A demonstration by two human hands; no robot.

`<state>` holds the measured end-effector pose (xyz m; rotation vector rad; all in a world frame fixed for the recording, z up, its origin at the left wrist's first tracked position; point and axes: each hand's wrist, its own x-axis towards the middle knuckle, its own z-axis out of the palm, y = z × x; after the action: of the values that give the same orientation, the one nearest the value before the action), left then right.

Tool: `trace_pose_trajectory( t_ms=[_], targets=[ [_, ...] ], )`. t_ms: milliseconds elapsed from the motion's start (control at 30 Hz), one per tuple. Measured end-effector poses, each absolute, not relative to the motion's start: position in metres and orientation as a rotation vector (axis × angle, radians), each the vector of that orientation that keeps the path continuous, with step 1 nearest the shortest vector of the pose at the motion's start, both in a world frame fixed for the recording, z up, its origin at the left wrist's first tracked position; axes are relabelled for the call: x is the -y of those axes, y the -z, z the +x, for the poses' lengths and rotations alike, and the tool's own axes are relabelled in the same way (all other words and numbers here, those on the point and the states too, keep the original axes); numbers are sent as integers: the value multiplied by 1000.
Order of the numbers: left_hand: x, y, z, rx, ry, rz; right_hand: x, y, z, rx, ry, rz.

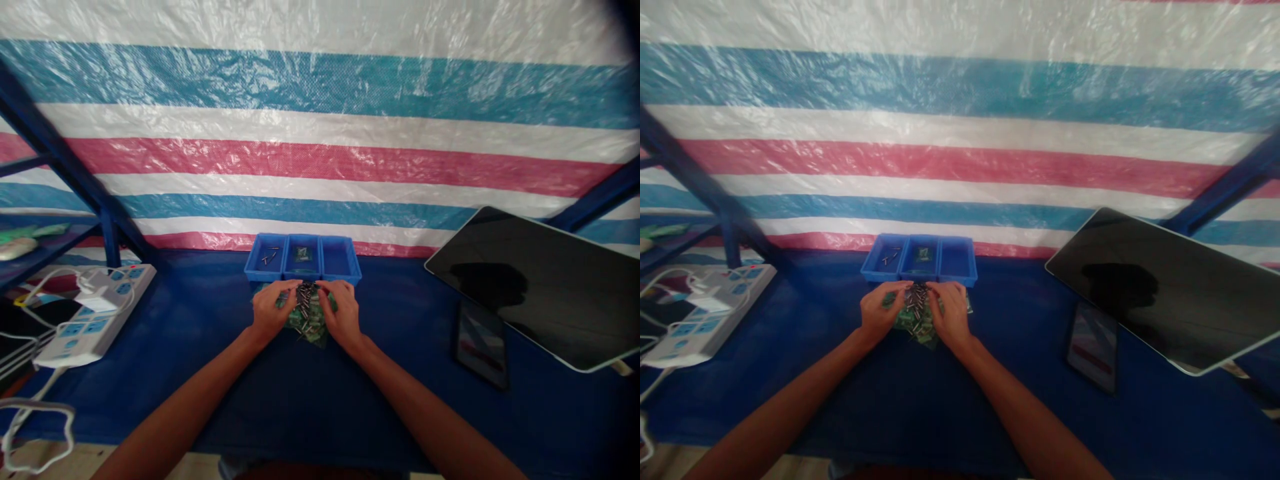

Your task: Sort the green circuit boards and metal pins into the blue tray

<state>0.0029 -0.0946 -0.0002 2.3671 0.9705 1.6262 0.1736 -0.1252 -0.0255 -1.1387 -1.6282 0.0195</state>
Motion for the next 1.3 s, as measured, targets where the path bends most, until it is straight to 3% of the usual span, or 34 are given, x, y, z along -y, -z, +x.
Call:
trace_pose_trajectory(
  t_ms=[400,1300],
  targets=[
    [88,5,0,-1030,-1465,2482,127,22,174,1632,-8,-1146],
    [88,12,-1,-909,-1558,2324,126,24,173,1729,-33,-1008]
  ],
)
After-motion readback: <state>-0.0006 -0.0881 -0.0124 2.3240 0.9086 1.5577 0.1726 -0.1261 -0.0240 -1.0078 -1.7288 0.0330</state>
